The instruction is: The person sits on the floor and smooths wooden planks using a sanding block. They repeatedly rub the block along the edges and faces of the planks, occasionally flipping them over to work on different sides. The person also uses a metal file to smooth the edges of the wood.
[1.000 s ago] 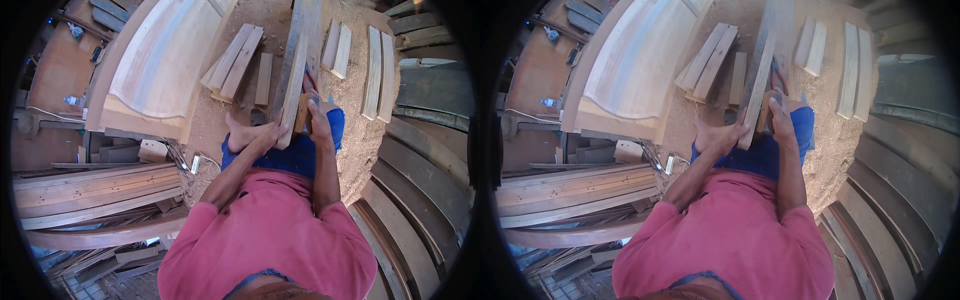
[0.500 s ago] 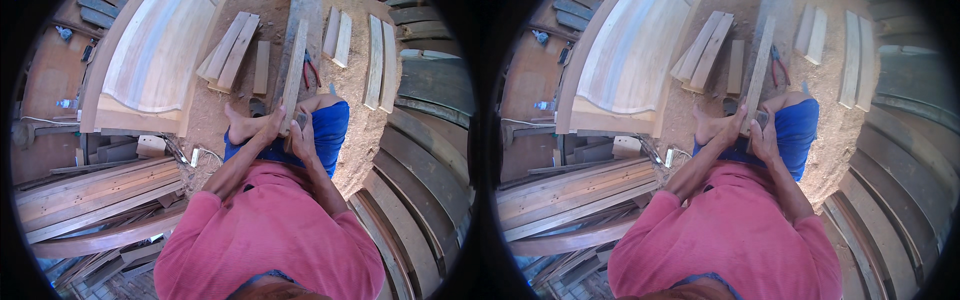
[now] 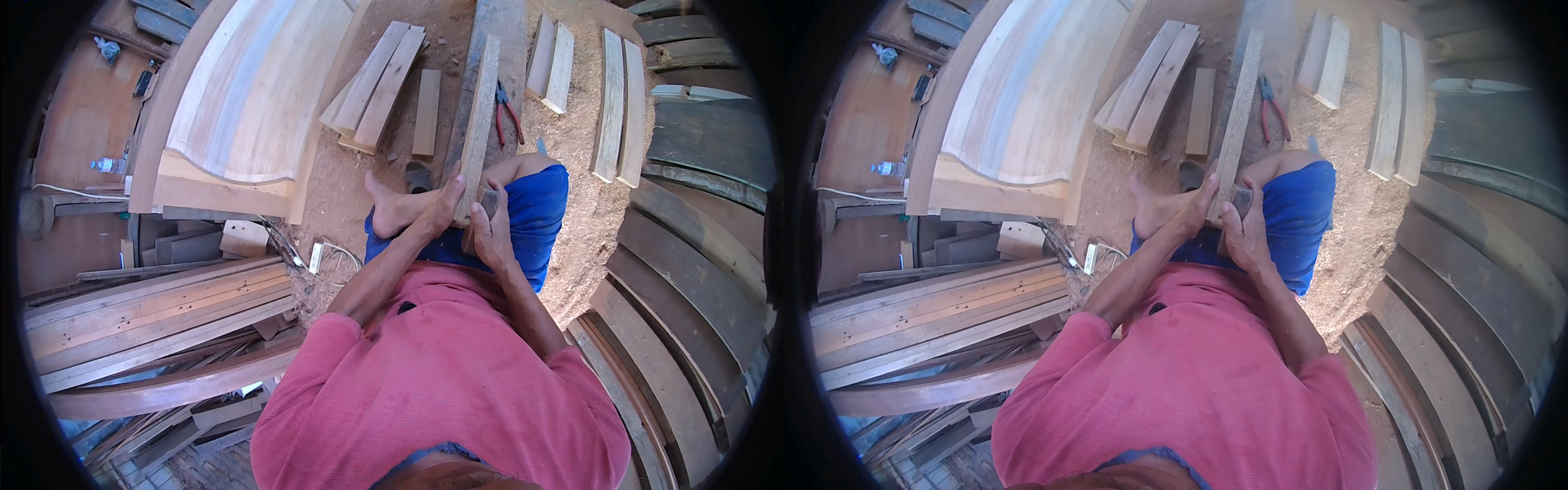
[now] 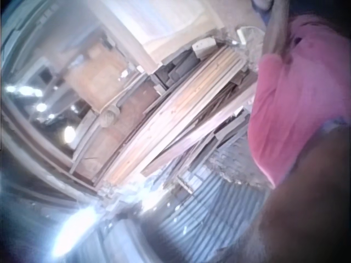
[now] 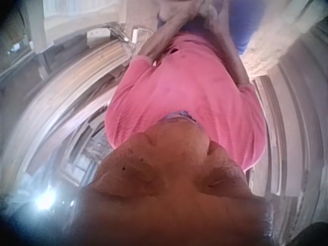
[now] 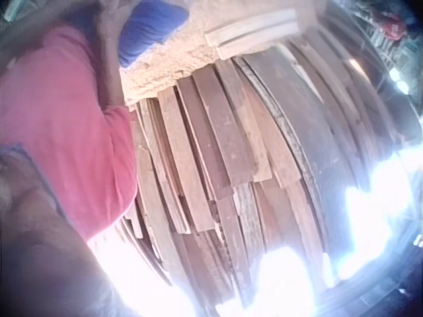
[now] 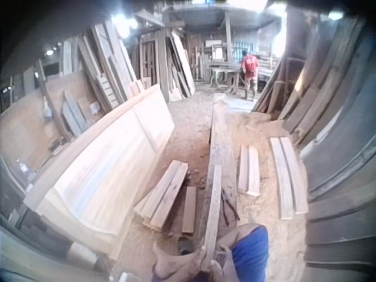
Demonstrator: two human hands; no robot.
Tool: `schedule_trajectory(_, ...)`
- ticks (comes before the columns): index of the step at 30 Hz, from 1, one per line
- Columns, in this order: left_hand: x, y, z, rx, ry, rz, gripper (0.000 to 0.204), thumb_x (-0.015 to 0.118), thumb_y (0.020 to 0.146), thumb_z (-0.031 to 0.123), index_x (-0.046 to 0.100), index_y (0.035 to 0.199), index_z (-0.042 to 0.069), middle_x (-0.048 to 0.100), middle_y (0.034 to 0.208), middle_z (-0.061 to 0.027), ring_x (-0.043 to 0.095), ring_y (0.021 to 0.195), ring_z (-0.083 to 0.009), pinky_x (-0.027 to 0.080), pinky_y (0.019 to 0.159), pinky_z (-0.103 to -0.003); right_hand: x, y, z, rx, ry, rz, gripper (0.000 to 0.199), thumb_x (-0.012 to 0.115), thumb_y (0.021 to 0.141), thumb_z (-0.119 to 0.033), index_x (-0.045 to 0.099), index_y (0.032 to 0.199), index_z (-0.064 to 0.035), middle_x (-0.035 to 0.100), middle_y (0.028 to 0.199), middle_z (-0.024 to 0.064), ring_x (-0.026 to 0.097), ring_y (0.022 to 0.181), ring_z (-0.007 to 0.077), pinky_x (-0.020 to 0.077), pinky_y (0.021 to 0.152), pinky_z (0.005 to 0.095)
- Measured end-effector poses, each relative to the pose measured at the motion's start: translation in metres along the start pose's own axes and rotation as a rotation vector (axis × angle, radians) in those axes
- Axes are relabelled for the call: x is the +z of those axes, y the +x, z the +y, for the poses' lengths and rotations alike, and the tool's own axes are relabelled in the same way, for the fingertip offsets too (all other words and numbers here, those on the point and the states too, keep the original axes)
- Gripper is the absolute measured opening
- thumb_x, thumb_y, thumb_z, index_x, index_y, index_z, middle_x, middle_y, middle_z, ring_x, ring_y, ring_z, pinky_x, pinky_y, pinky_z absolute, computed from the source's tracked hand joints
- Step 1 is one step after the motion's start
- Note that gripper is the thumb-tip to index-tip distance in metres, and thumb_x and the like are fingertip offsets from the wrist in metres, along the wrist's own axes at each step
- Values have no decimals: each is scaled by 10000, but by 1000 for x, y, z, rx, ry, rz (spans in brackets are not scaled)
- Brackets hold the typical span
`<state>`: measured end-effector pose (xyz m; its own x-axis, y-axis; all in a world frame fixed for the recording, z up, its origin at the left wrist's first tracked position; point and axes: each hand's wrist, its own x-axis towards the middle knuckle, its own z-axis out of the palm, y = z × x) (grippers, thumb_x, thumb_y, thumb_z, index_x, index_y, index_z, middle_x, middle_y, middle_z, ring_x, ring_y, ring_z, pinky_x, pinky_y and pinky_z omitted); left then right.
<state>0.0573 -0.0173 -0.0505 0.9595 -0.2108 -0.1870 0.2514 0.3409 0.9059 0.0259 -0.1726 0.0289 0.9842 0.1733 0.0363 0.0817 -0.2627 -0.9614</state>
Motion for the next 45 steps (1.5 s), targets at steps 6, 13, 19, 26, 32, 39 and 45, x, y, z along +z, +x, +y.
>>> schedule_trajectory(6, 2, 6, 12, -67, -62, -70, 733, 310, 1150, 437, 51, 1688, 11, 249, 1691, -167, 277, 1538, -238, 206, 1272, -332, -9, 70, 3, -12, -104, 71, 648, 560, 1040, -288, 330, 1530, 68, 573, 1341, 318, 596, 1274, 375, 446, 1098, 429)
schedule_trajectory(13, 36, -17, 88, -281, -84, 151, 660, 353, 1143, 445, 277, 1628, 3, 525, 1446, -123, 487, 1338, -192, 377, 1155, -328, -5, -3, -16, 7, -24, -14, 714, 609, 998, -292, 314, 1547, 56, 505, 1436, 329, 527, 1368, 415, 400, 1160, 444)
schedule_trajectory(19, 24, 18, 86, -97, -5, 43, 705, 443, 1086, 597, 516, 1513, 40, 636, 1378, -103, 622, 1233, -200, 495, 1065, -325, -17, -15, -16, 111, 194, -92, 765, 655, 1004, -353, 312, 1582, 12, 488, 1469, 235, 478, 1393, 323, 364, 1183, 409)
schedule_trajectory(26, 27, 27, 60, -75, -172, -75, 712, 420, 1102, 568, 413, 1581, 41, 565, 1479, -134, 584, 1311, -219, 461, 1134, -362, -52, 26, -40, -62, 238, 41, 800, 578, 1065, -404, 240, 1615, 69, 444, 1530, 235, 437, 1434, 295, 324, 1206, 383)
schedule_trajectory(32, 25, 24, 58, -123, -194, -49, 698, 407, 1111, 519, 318, 1622, 52, 492, 1545, -153, 523, 1382, -263, 412, 1176, -383, -33, 30, -40, -119, 78, 55, 783, 586, 1061, -313, 211, 1620, 86, 438, 1542, 268, 432, 1455, 337, 317, 1216, 394)
schedule_trajectory(39, 14, 16, 47, -263, -305, -28, 699, 388, 1122, 477, 224, 1665, 69, 418, 1613, -162, 463, 1445, -299, 364, 1221, -408, -26, 80, -18, -33, 104, 59, 649, 600, 1028, -250, 336, 1539, 51, 525, 1418, 287, 554, 1319, 352, 421, 1133, 419)
schedule_trajectory(45, 44, 0, 114, -188, -220, -146, 729, 366, 1131, 504, 156, 1700, 99, 375, 1662, -131, 449, 1476, -269, 382, 1218, -400, -29, 90, -24, 29, 248, 20, 634, 604, 1044, -267, 356, 1555, 15, 533, 1408, 191, 539, 1293, 261, 420, 1123, 378)
